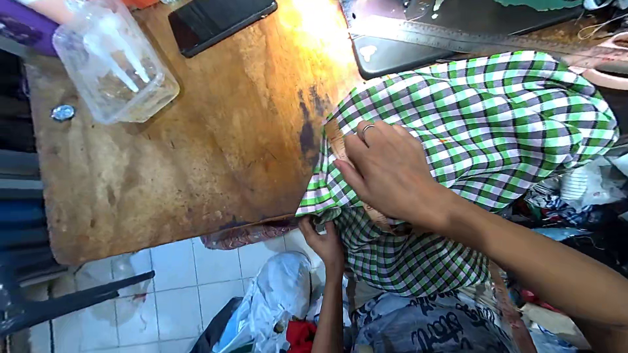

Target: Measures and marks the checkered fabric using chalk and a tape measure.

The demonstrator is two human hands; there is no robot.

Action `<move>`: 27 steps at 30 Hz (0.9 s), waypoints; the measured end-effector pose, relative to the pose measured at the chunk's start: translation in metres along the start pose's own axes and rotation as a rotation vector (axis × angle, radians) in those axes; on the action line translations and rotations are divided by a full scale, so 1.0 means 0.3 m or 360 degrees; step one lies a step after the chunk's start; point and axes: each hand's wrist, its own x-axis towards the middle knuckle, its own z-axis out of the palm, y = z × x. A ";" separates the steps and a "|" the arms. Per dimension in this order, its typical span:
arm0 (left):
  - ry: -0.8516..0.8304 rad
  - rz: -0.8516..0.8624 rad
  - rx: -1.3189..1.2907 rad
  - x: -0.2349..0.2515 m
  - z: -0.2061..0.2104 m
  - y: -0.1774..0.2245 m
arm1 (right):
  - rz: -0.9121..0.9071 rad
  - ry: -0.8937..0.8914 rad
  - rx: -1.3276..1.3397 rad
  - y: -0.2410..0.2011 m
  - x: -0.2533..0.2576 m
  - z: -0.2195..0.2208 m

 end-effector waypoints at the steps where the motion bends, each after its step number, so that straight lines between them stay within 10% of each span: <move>1: 0.0032 -0.0035 -0.0066 0.019 -0.007 0.003 | -0.0015 -0.0026 0.0015 0.004 -0.007 -0.009; 11: 0.0149 0.0558 0.0203 0.304 -0.467 0.355 | -0.0010 0.0007 -0.0014 0.171 -0.062 -0.081; 21: -0.0276 0.0661 0.1046 0.665 -0.278 0.400 | 0.0285 0.0077 0.0011 0.144 -0.064 -0.074; 27: -0.0552 0.1596 0.0589 0.665 -0.247 0.411 | 0.0428 0.0096 0.0038 0.117 -0.047 -0.082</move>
